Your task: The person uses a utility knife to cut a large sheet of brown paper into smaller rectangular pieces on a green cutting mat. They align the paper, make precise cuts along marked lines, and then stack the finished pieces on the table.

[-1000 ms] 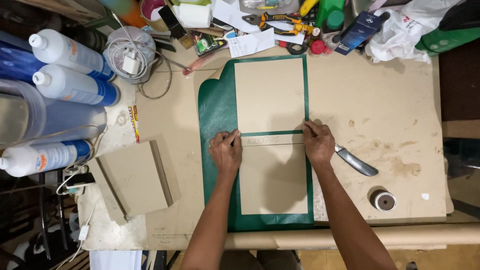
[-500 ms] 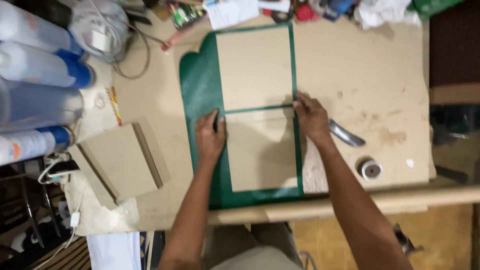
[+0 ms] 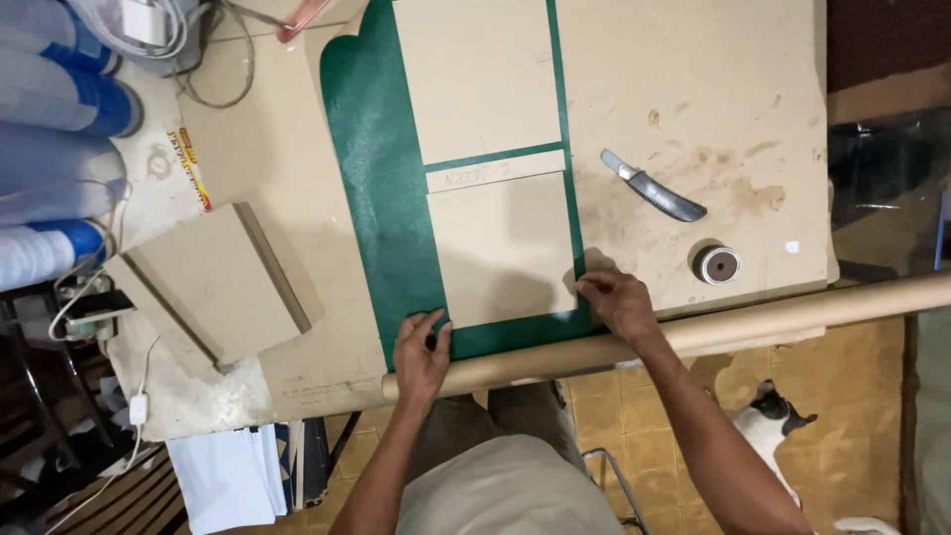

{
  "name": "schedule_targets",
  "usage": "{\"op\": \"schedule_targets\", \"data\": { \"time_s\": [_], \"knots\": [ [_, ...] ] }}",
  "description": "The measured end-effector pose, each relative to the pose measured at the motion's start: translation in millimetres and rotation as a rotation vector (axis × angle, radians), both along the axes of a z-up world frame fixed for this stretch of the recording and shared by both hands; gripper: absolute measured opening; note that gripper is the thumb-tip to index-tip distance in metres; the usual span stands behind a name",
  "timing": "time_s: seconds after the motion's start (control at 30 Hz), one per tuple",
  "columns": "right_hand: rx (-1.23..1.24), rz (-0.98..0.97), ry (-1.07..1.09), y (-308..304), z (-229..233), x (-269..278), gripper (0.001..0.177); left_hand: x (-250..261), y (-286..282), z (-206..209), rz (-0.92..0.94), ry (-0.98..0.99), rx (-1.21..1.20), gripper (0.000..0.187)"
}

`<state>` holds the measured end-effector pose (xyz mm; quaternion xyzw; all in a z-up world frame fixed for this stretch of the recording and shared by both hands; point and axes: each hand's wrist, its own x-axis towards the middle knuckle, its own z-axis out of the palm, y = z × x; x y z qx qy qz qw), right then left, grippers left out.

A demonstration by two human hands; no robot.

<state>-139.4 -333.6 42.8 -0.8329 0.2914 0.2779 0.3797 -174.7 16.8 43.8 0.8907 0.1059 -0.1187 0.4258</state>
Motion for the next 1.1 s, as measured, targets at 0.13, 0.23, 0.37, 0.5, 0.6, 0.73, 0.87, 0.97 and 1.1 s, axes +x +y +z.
{"op": "schedule_targets", "data": {
  "time_s": [0.13,0.23,0.37,0.5,0.6,0.73,0.87,0.97,1.1],
  "knots": [
    [-0.088,-0.066,-0.105,15.4,-14.4,-12.0,0.022,-2.1,-7.9,3.8,0.052,-0.020,-0.041,0.022],
    [-0.138,-0.064,-0.220,22.4,-17.4,-17.8,0.017,-5.9,-9.9,-6.3,0.095,-0.050,-0.058,0.019],
    [-0.152,-0.065,-0.243,24.2,-18.5,-23.0,0.016,-7.8,-9.9,-9.8,0.127,-0.014,-0.066,0.020],
    [-0.146,-0.064,-0.219,17.1,-22.8,-32.0,0.017,-14.1,-9.1,-10.8,0.113,-0.032,-0.101,0.019],
    [-0.124,-0.094,-0.183,15.2,-22.5,-35.0,0.017,-16.6,-9.2,-12.6,0.099,-0.052,-0.055,0.019],
    [-0.091,-0.100,-0.161,12.0,-20.6,-34.5,0.018,-16.4,-9.6,-14.8,0.089,-0.067,-0.068,0.018],
    [-0.067,-0.092,-0.175,13.5,-14.3,-34.7,0.017,-18.4,-8.9,-13.4,0.089,-0.071,-0.060,0.018],
    [-0.074,-0.087,-0.142,11.6,-17.7,-34.8,0.020,-22.4,-6.5,-23.7,0.076,-0.099,-0.066,0.016],
    [-0.073,-0.095,-0.143,9.9,-20.7,-34.9,0.021,-21.2,-7.3,-18.2,0.071,-0.109,-0.068,0.017]
  ]
}}
